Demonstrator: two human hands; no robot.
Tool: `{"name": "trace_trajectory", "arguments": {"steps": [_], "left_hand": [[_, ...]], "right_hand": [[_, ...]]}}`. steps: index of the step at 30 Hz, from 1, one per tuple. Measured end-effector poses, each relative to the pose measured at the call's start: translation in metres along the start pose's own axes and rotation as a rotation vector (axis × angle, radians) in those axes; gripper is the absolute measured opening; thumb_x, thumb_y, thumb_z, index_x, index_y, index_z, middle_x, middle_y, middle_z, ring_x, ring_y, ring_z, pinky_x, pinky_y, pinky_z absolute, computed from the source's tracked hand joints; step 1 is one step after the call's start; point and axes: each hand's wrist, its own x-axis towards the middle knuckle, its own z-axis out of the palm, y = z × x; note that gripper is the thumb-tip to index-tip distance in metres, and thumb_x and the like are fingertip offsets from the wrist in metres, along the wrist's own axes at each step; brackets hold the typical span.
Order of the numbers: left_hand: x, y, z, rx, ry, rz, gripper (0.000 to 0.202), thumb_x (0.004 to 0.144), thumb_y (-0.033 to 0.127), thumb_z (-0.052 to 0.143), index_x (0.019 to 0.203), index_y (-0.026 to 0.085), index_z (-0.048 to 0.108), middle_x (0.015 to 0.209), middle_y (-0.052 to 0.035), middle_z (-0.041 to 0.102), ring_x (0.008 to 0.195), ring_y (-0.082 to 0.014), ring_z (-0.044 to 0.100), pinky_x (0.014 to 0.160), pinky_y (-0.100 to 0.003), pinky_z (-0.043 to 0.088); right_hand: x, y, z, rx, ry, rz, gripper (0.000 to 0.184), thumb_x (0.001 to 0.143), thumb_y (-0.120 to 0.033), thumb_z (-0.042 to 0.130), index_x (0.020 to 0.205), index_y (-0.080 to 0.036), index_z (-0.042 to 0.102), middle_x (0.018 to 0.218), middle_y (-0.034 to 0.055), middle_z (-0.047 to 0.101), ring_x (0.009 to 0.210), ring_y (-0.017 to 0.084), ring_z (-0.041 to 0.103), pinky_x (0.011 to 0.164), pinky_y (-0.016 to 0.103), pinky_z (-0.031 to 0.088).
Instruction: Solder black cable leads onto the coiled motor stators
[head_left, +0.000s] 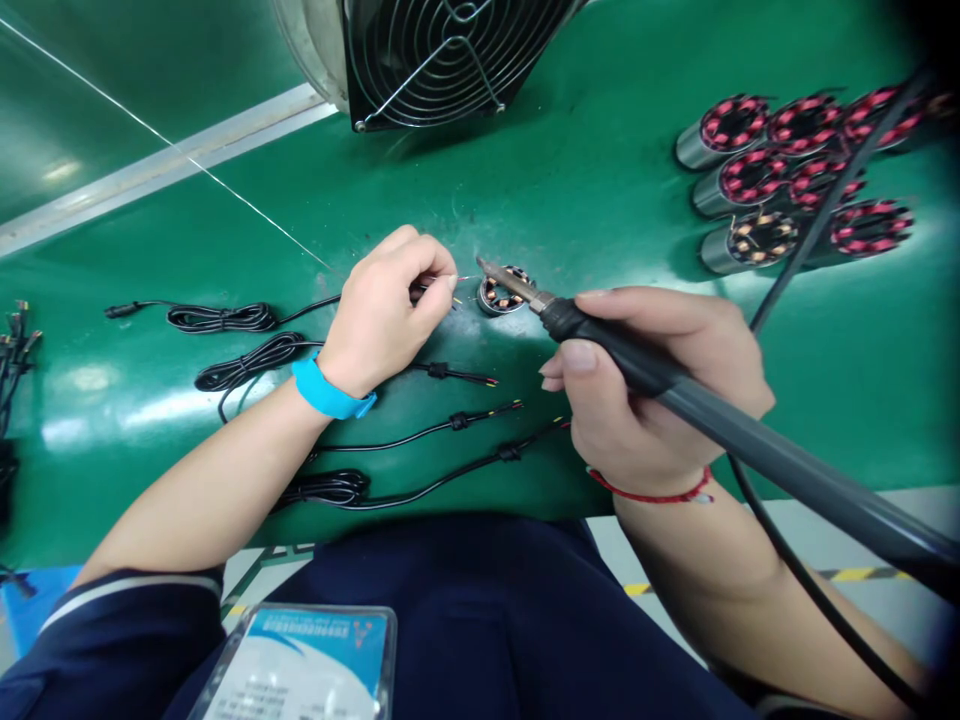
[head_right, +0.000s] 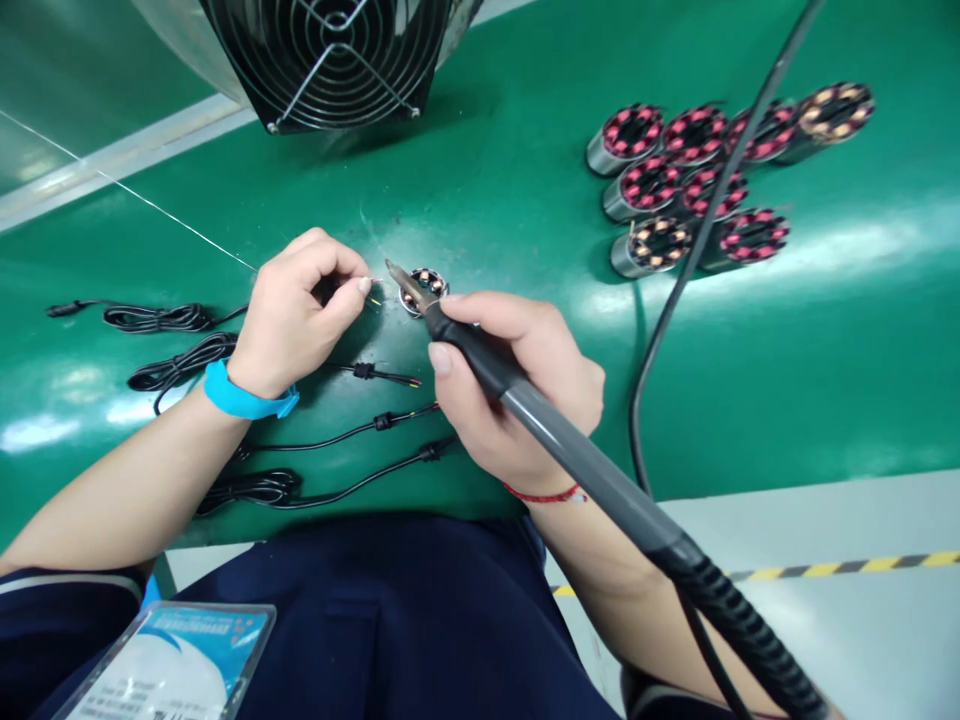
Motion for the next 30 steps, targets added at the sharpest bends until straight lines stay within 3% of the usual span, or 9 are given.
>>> {"name": "trace_trajectory", "arguments": {"steps": [10, 13, 16, 19, 22, 26, 30], "left_hand": [[0.0, 0.0, -0.002, 0.062, 0.009, 0.041, 0.011, 0.086, 0.014, 0.055, 0.077, 0.019, 0.06, 0.083, -0.0038, 0.062, 0.084, -0.0188, 0.06, 0.081, -0.034, 0.05], [0.0, 0.0, -0.002, 0.068, 0.007, 0.05, 0.01, 0.086, 0.015, 0.055, 0.078, 0.019, 0.06, 0.084, -0.0042, 0.063, 0.086, -0.0192, 0.061, 0.082, -0.035, 0.049], [0.0, 0.001, -0.003, 0.065, 0.005, 0.059, 0.011, 0.086, 0.015, 0.055, 0.077, 0.019, 0.06, 0.084, -0.0046, 0.063, 0.087, -0.0199, 0.061, 0.083, -0.035, 0.049], [0.0, 0.0, -0.003, 0.071, 0.011, 0.069, 0.01, 0.085, 0.014, 0.055, 0.077, 0.019, 0.06, 0.084, -0.0047, 0.064, 0.086, -0.0204, 0.06, 0.082, -0.036, 0.049], [0.0, -0.001, -0.003, 0.086, 0.014, 0.085, 0.01, 0.085, 0.014, 0.055, 0.078, 0.019, 0.06, 0.085, -0.0048, 0.064, 0.086, -0.0207, 0.06, 0.082, -0.036, 0.049], [0.0, -0.002, -0.003, 0.11, 0.02, 0.099, 0.009, 0.085, 0.014, 0.055, 0.079, 0.018, 0.06, 0.086, -0.0046, 0.064, 0.086, -0.0206, 0.06, 0.081, -0.036, 0.049], [0.001, -0.002, -0.002, 0.143, 0.022, 0.11, 0.01, 0.086, 0.015, 0.054, 0.079, 0.018, 0.061, 0.085, -0.0045, 0.064, 0.085, -0.0202, 0.06, 0.08, -0.036, 0.049]], "right_hand": [[0.007, 0.001, 0.004, -0.006, -0.01, -0.132, 0.028, 0.088, -0.027, 0.066, 0.116, -0.033, 0.066, 0.104, 0.0015, 0.075, 0.089, 0.022, 0.075, 0.08, 0.037, 0.065], [0.008, 0.002, 0.005, 0.041, -0.084, -0.058, 0.034, 0.091, -0.032, 0.063, 0.125, -0.035, 0.061, 0.116, 0.0023, 0.074, 0.098, 0.025, 0.074, 0.085, 0.043, 0.064], [0.013, -0.001, 0.004, 0.109, -0.149, 0.06, 0.037, 0.094, -0.035, 0.059, 0.131, -0.036, 0.056, 0.127, 0.002, 0.069, 0.095, 0.022, 0.075, 0.077, 0.039, 0.065], [0.025, -0.008, 0.001, 0.078, -0.211, 0.042, 0.031, 0.096, -0.03, 0.055, 0.127, -0.034, 0.058, 0.117, -0.0003, 0.072, 0.09, 0.017, 0.075, 0.08, 0.033, 0.063], [0.039, -0.011, 0.003, -0.036, -0.322, -0.006, 0.028, 0.093, -0.025, 0.056, 0.12, -0.032, 0.059, 0.104, -0.0005, 0.074, 0.096, 0.019, 0.073, 0.091, 0.038, 0.059], [0.048, -0.005, 0.017, -0.052, -0.399, 0.048, 0.046, 0.085, -0.02, 0.058, 0.129, -0.026, 0.051, 0.114, 0.005, 0.071, 0.112, 0.027, 0.067, 0.1, 0.053, 0.053], [0.046, 0.008, 0.03, -0.026, -0.389, 0.074, 0.045, 0.086, -0.017, 0.056, 0.128, -0.031, 0.051, 0.11, 0.0029, 0.073, 0.111, 0.025, 0.067, 0.103, 0.049, 0.05]]}}
